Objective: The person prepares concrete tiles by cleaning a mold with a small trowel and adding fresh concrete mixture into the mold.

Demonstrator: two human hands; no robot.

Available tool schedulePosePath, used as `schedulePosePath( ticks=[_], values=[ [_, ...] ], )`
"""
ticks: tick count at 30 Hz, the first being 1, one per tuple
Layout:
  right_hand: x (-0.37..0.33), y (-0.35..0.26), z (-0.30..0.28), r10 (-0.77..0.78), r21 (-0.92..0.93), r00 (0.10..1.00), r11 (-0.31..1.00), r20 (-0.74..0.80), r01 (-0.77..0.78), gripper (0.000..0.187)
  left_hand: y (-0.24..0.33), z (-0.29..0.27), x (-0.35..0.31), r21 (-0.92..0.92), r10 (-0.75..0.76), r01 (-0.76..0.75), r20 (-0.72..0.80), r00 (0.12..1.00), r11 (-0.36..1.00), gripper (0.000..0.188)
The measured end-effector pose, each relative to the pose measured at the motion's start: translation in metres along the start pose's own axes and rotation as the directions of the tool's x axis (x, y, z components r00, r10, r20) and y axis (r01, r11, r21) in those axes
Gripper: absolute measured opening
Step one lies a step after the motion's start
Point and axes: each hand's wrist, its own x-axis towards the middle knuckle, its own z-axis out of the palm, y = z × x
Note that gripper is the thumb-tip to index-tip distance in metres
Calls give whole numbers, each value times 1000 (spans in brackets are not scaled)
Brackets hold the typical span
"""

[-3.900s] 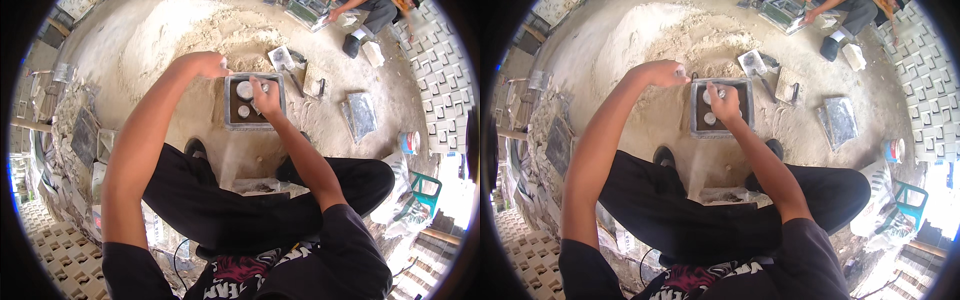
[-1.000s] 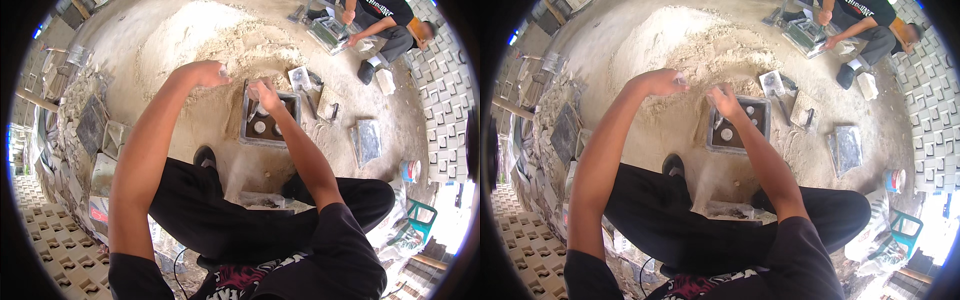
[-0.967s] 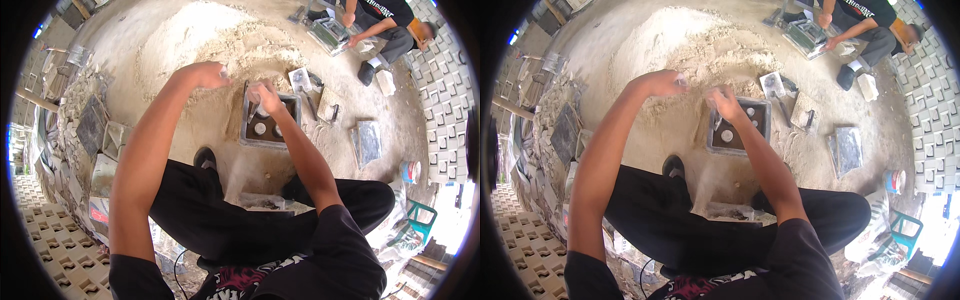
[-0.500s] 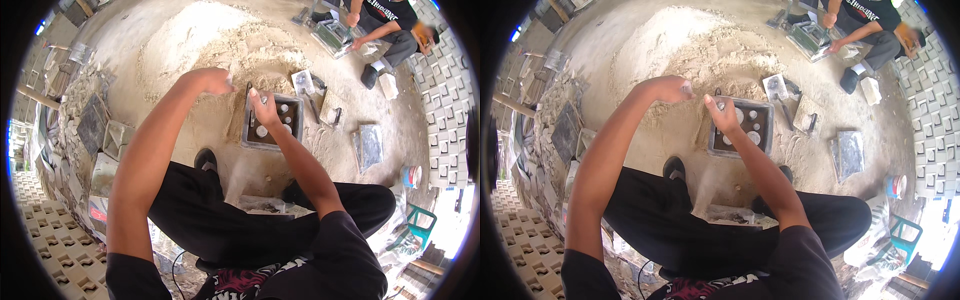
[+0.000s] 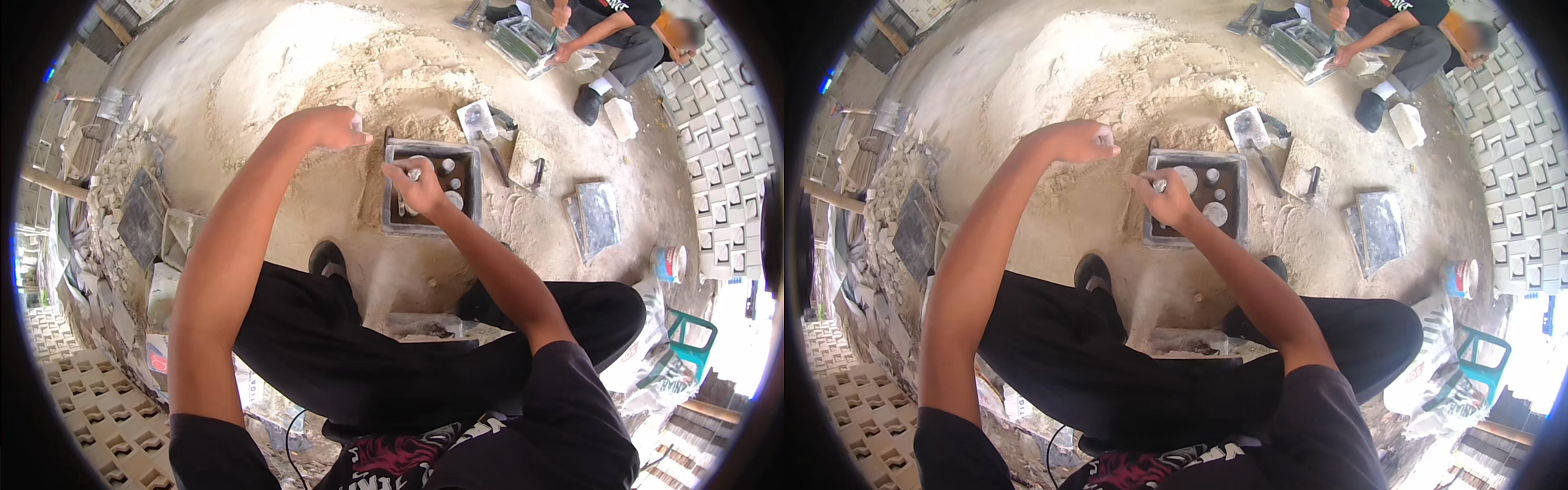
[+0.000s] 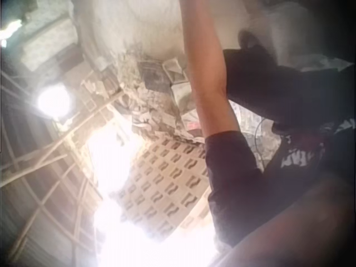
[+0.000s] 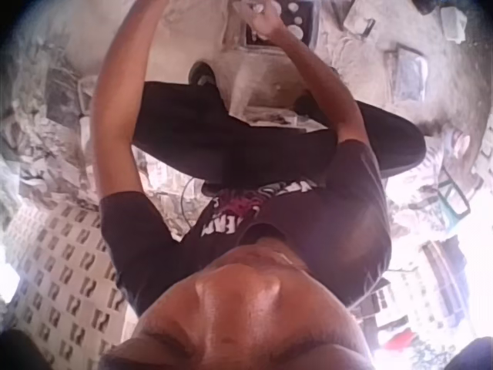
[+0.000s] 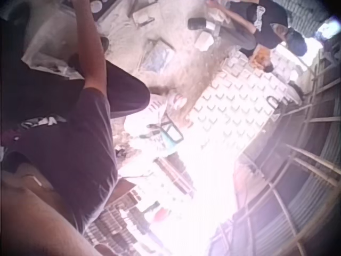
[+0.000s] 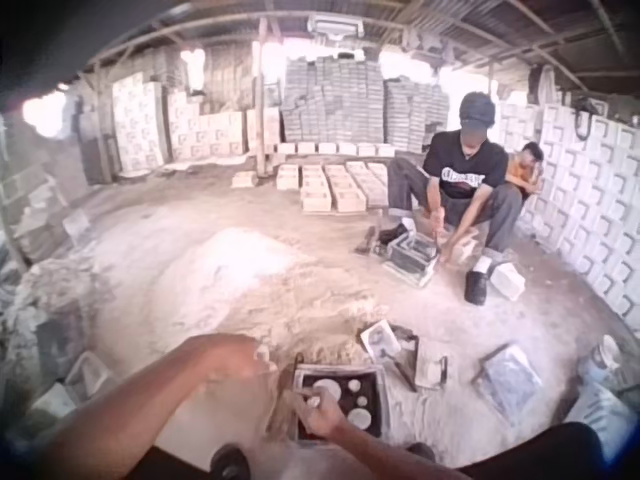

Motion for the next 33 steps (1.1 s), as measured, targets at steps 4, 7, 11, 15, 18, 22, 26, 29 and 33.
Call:
schedulePosePath(
  ticks=[4, 7, 11, 15, 18, 22, 26, 29, 33],
  values=[
    [-9, -24, -14, -30, -51, 949, 998, 315, 48, 26, 2, -1, -8, 14, -17, 18, -26, 1000, 1000, 43],
    [-6, 0, -15, -24, 239, 988, 971, 153, -14, 21, 5, 2, 0, 23, 68, -66, -108, 992, 998, 43],
    [-13, -20, -19, -37, 219, 983, 976, 178, -3, 27, 5, -3, -7, -50, 0, -2, -51, 999, 999, 45],
    [4, -23, -19, 100, 13, 959, 994, 265, -107, 32, 4, -4, -6, -31, 24, -26, -71, 997, 999, 46],
    [-8, -55, -31, -17, -80, 901, 995, 433, 58, 32, 3, -3, -13, 0, 20, -20, -84, 996, 1000, 46],
    [13, -56, -38, 252, -220, 704, 966, 664, -138, 34, 5, -2, -16, -44, -40, 39, -28, 999, 998, 47],
    [-13, -42, -48, 15, -15, 895, 1000, 446, -10, 36, 0, -3, -17, -9, -26, 26, -26, 999, 1000, 46],
    [1, -34, -59, 186, 35, 844, 971, 504, -235, 25, -6, 2, -11, -11, -10, 10, -43, 999, 1000, 46],
    [11, -37, -84, 68, 258, 795, 926, 603, -275, 16, 1, -2, -13, -2, 0, 0, -39, 999, 1000, 47]
  ],
)
